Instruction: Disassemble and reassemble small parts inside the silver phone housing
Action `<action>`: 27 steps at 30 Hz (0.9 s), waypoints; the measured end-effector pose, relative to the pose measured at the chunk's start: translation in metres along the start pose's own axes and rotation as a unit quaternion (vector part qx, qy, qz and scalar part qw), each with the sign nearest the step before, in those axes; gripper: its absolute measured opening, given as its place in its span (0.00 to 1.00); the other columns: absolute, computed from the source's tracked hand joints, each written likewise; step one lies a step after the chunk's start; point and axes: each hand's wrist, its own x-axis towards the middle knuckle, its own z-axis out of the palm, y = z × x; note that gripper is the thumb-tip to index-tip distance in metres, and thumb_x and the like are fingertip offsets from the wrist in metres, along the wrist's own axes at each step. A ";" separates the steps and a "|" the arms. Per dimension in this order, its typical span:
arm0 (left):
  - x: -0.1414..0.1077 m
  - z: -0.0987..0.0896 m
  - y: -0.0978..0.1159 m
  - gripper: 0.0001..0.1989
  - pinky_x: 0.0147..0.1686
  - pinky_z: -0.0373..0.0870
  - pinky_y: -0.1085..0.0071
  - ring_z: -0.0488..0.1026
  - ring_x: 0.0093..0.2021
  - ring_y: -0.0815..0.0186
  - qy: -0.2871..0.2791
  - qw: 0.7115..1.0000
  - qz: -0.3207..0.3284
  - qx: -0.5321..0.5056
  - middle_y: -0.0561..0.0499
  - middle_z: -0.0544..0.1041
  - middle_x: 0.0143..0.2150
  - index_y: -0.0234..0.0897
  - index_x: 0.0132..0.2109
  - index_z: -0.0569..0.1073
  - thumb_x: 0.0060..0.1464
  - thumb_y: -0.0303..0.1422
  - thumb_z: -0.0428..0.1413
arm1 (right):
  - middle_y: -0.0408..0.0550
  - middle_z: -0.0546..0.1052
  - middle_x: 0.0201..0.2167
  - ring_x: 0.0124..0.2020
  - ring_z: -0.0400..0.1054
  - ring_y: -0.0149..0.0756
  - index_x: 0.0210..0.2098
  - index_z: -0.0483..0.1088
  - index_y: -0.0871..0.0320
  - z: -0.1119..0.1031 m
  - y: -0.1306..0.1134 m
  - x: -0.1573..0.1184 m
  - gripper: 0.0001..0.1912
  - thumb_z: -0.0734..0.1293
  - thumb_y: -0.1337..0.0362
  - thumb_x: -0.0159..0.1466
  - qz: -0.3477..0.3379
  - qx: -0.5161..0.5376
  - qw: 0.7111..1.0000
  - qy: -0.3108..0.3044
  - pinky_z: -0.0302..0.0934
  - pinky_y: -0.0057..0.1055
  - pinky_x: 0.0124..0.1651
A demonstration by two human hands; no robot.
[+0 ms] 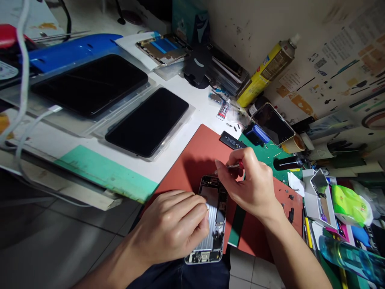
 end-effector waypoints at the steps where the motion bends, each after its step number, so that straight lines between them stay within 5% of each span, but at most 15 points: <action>1: 0.000 0.000 0.000 0.10 0.31 0.74 0.62 0.78 0.29 0.63 0.000 1.000 0.000 0.001 0.51 0.80 0.30 0.35 0.34 0.75 0.63 0.20 0.54 | 0.33 0.69 0.27 0.22 0.61 0.23 0.39 0.61 0.51 0.000 0.000 0.000 0.12 0.69 0.69 0.70 0.001 -0.001 1.000 0.000 0.57 0.23 0.24; 17: 0.001 0.000 0.000 0.11 0.31 0.73 0.61 0.75 0.28 0.63 0.001 1.000 0.006 0.008 0.51 0.78 0.29 0.36 0.34 0.74 0.63 0.20 0.54 | 0.33 0.67 0.25 0.21 0.57 0.25 0.38 0.60 0.51 0.000 -0.002 -0.003 0.12 0.69 0.66 0.72 -0.023 -0.059 0.998 0.001 0.54 0.28 0.24; 24: -0.002 0.002 0.001 0.14 0.29 0.66 0.61 0.67 0.26 0.63 0.003 1.000 0.002 0.026 0.54 0.70 0.25 0.39 0.29 0.71 0.63 0.21 0.55 | 0.45 0.77 0.38 0.36 0.72 0.33 0.45 0.62 0.52 -0.019 -0.009 0.002 0.09 0.62 0.74 0.72 -0.047 0.051 0.985 -0.160 0.67 0.32 0.37; 27: -0.002 0.003 0.002 0.14 0.29 0.65 0.61 0.66 0.26 0.63 0.002 1.000 0.001 0.026 0.54 0.69 0.25 0.39 0.29 0.71 0.63 0.21 0.54 | 0.45 0.77 0.38 0.36 0.73 0.33 0.45 0.62 0.53 -0.022 -0.010 0.003 0.09 0.61 0.75 0.72 -0.052 0.058 0.983 -0.167 0.67 0.32 0.37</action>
